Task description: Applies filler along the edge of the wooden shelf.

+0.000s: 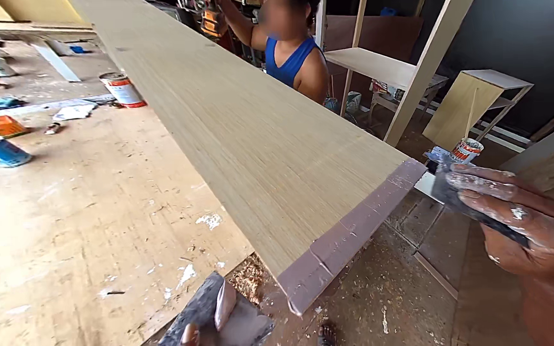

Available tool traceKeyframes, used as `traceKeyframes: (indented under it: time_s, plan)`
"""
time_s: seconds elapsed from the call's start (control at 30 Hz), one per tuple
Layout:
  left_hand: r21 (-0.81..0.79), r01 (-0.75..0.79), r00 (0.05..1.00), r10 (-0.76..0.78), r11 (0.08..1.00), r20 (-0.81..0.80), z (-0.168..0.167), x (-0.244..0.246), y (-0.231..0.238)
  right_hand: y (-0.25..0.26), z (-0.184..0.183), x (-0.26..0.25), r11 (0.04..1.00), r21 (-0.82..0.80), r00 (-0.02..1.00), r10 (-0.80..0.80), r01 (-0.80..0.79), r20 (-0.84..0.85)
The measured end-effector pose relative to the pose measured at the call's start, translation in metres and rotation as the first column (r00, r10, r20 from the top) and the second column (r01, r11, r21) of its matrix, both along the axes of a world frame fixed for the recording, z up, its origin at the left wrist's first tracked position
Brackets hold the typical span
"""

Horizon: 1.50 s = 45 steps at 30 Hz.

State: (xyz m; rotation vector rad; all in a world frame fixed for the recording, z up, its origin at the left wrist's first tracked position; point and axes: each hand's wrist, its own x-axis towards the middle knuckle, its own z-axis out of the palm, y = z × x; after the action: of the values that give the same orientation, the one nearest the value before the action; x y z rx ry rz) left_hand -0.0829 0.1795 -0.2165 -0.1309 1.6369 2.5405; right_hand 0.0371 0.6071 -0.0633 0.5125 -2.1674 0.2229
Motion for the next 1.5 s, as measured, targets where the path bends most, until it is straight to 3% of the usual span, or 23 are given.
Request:
traceKeyframes:
  time_s: [0.13,0.23,0.3,0.4,0.7,0.9,0.97,1.03,1.1,1.17,1.23,1.27,1.33,1.4,1.5]
  plan:
    - [0.067,-0.018,1.000,0.017,0.998,0.007,-0.002,0.015,-0.012,-0.030,-0.028,0.021,0.959,-0.282,0.997,-0.025,0.004,-0.071]
    - [0.095,0.021,0.999,-0.025,0.995,0.045,0.010,0.023,-0.015,-0.081,-0.040,0.032,0.920,-0.386,0.997,0.073,-0.069,-0.004]
    - [0.123,0.070,0.996,-0.075,0.990,0.039,0.021,0.024,-0.016,-0.122,-0.046,0.040,0.936,-0.333,0.982,0.160,-0.117,0.104]
    - [0.147,0.189,0.982,-0.191,0.971,-0.001,0.025,0.018,-0.034,-0.181,-0.054,0.042,0.980,-0.129,0.943,0.184,-0.153,0.278]
    - [-0.069,0.497,0.836,-0.499,0.865,-0.227,0.029,0.009,-0.127,-0.368,-0.057,0.021,0.979,0.158,0.921,-0.176,0.127,0.347]
    - [-0.154,0.487,0.785,-0.509,0.859,-0.353,0.042,0.008,-0.166,-0.431,-0.069,0.028,0.950,0.248,0.886,-0.275,0.191,0.374]
    - [-0.194,0.472,0.793,-0.510,0.860,-0.334,0.041,0.001,-0.170,-0.430,-0.065,0.035,0.981,0.102,0.845,-0.195,0.166,0.498]
    - [-0.185,0.455,0.818,-0.491,0.871,-0.299,0.038,-0.011,-0.172,-0.417,-0.053,0.042,0.943,-0.258,0.766,0.004,0.211,0.642]
    - [-0.152,0.435,0.844,-0.461,0.887,-0.275,0.032,-0.023,-0.175,-0.403,-0.042,0.046,0.720,-0.595,0.744,0.165,0.357,0.647]
    - [-0.092,0.420,0.869,-0.430,0.903,-0.244,0.025,-0.031,-0.176,-0.380,-0.032,0.048,0.513,-0.769,0.775,0.276,0.381,0.568]
    - [-0.021,0.411,0.897,-0.409,0.911,-0.167,0.018,-0.034,-0.174,-0.361,-0.020,0.051,0.412,-0.841,0.806,0.325,0.350,0.494]
    - [0.002,0.406,0.908,-0.403,0.914,-0.115,0.017,-0.034,-0.170,-0.354,-0.014,0.052,0.408,-0.852,0.824,0.318,0.328,0.469]
    - [0.049,0.423,0.906,-0.422,0.905,-0.029,0.022,-0.034,-0.157,-0.349,-0.009,0.049,0.524,-0.807,0.864,0.237,0.272,0.444]
    - [0.160,0.477,0.874,-0.485,0.864,0.016,0.029,-0.030,-0.142,-0.355,-0.014,0.034,0.741,-0.641,0.903,0.113,0.200,0.414]
    - [0.375,0.477,0.837,-0.541,0.795,0.083,0.039,-0.026,-0.125,-0.362,-0.038,0.005,0.938,-0.339,0.925,0.194,-0.077,0.328]
